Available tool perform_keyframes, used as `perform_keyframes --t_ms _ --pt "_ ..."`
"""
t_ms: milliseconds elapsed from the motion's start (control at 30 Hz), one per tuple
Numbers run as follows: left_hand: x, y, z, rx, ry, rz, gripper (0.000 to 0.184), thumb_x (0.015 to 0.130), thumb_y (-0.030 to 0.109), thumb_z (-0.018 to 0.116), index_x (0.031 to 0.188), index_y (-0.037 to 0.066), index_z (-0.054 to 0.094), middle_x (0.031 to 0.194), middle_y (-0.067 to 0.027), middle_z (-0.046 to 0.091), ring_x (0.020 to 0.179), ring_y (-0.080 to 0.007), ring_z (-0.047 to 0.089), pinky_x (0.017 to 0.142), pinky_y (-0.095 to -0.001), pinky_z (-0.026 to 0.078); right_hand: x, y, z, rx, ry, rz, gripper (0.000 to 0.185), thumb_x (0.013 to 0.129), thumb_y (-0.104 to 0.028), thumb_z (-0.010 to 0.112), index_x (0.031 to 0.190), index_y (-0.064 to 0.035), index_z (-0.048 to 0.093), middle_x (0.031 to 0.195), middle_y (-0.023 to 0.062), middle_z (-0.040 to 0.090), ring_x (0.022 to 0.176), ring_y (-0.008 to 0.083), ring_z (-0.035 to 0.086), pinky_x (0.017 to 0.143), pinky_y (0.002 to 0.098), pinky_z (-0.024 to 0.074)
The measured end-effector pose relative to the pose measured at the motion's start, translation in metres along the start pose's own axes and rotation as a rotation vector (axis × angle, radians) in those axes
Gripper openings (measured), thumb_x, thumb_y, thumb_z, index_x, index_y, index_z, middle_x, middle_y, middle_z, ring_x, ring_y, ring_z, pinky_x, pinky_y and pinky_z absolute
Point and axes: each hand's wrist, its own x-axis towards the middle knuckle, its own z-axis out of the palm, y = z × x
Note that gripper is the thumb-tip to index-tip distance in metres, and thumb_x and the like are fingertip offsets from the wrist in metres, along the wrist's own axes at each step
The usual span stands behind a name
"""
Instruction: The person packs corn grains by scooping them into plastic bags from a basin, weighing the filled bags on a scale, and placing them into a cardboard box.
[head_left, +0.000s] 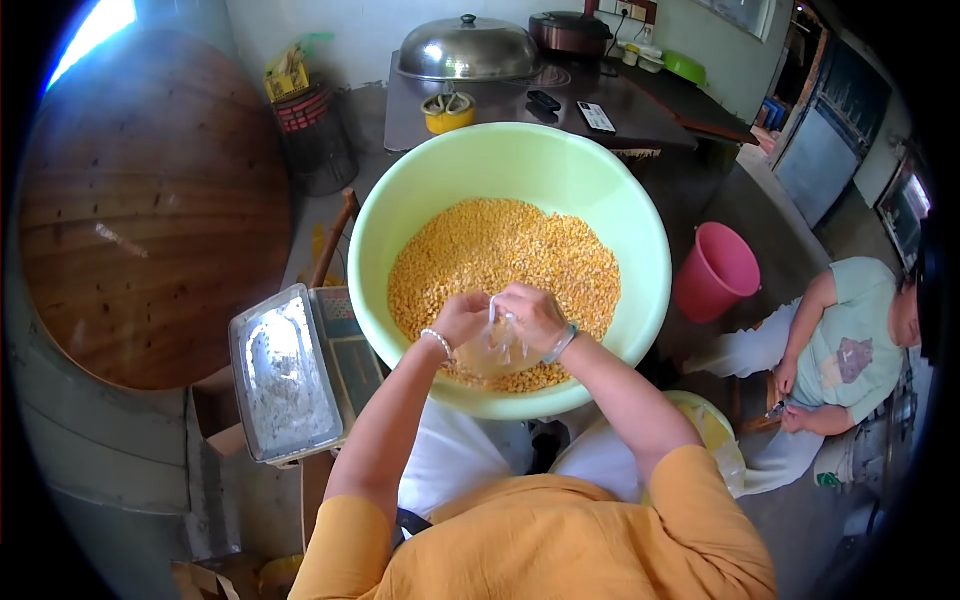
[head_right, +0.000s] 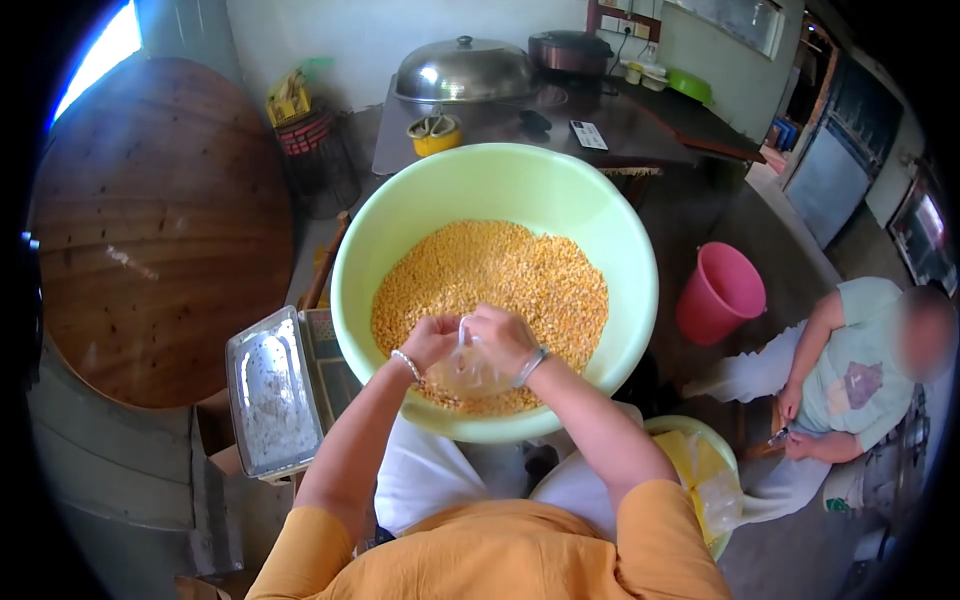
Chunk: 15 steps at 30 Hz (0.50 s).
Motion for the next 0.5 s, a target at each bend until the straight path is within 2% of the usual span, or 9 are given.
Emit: perform_keyframes --t_ms 67,100,133,167,367,500 --pt "0.003 0.002 -0.001 0.311 0.29 0.154 0.011 0.08 0.006 0.059 0.088 0.0 0.063 0.077 -0.0038 0.063 0.064 -0.0104 0.058 0.057 -0.0238 0.049 0.0 -0.008 -0.009 0.04 0.041 0.0 0.008 0.073 -0.006 0.062 0.081 -0.0075 0.063 0.081 0.008 0.059 0.073 0.0248 0.059 0.061 0.0332 0.0485" --pt "0.004 0.004 -0.006 0.287 0.361 0.182 0.011 0.078 0.005 0.059 0.086 -0.001 0.063 0.077 -0.004 0.063 0.065 -0.0099 0.058 0.058 -0.0234 0.049 0.002 -0.013 -0.016 0.06 0.066 -0.025 0.012 0.073 -0.005 0.062 0.085 -0.0074 0.064 0.085 0.0086 0.06 0.076 0.0248 0.059 0.064 0.0328 0.0488" --pt "0.003 0.011 -0.01 0.158 0.387 0.146 0.011 0.079 0.004 0.059 0.087 -0.002 0.062 0.078 -0.0041 0.062 0.067 -0.0102 0.059 0.06 -0.0229 0.05 0.003 -0.015 -0.021 0.081 0.091 -0.052 0.015 0.074 -0.004 0.062 0.089 -0.0072 0.066 0.088 0.0092 0.061 0.079 0.0248 0.059 0.066 0.0324 0.049" --pt "0.002 0.018 -0.012 0.108 0.413 0.146 0.01 0.08 0.004 0.059 0.087 -0.003 0.061 0.078 -0.0046 0.062 0.068 -0.0102 0.06 0.061 -0.0226 0.05 -0.002 -0.016 -0.023 0.171 0.072 0.039 0.02 0.074 -0.003 0.064 0.093 -0.0078 0.067 0.095 0.0098 0.061 0.087 0.0244 0.059 0.072 0.0308 0.0485" --pt "-0.004 0.026 -0.015 -0.006 0.487 0.169 0.009 0.081 0.001 0.057 0.088 -0.003 0.059 0.076 -0.0052 0.061 0.066 -0.0108 0.06 0.06 -0.0218 0.052 -0.011 -0.012 -0.02 0.224 0.19 0.206 0.016 0.076 -0.006 0.065 0.091 -0.0084 0.068 0.097 0.01 0.061 0.088 0.0235 0.059 0.074 0.0307 0.0483" --pt "-0.006 0.003 -0.027 -0.006 0.55 0.143 0.008 0.081 0.001 0.057 0.088 -0.003 0.059 0.076 -0.0055 0.061 0.064 -0.0113 0.06 0.058 -0.0216 0.051 -0.02 -0.014 -0.021 0.092 0.058 0.314 0.017 0.077 -0.008 0.065 0.094 -0.0089 0.068 0.098 0.0099 0.062 0.091 0.0209 0.059 0.079 0.0295 0.0475"
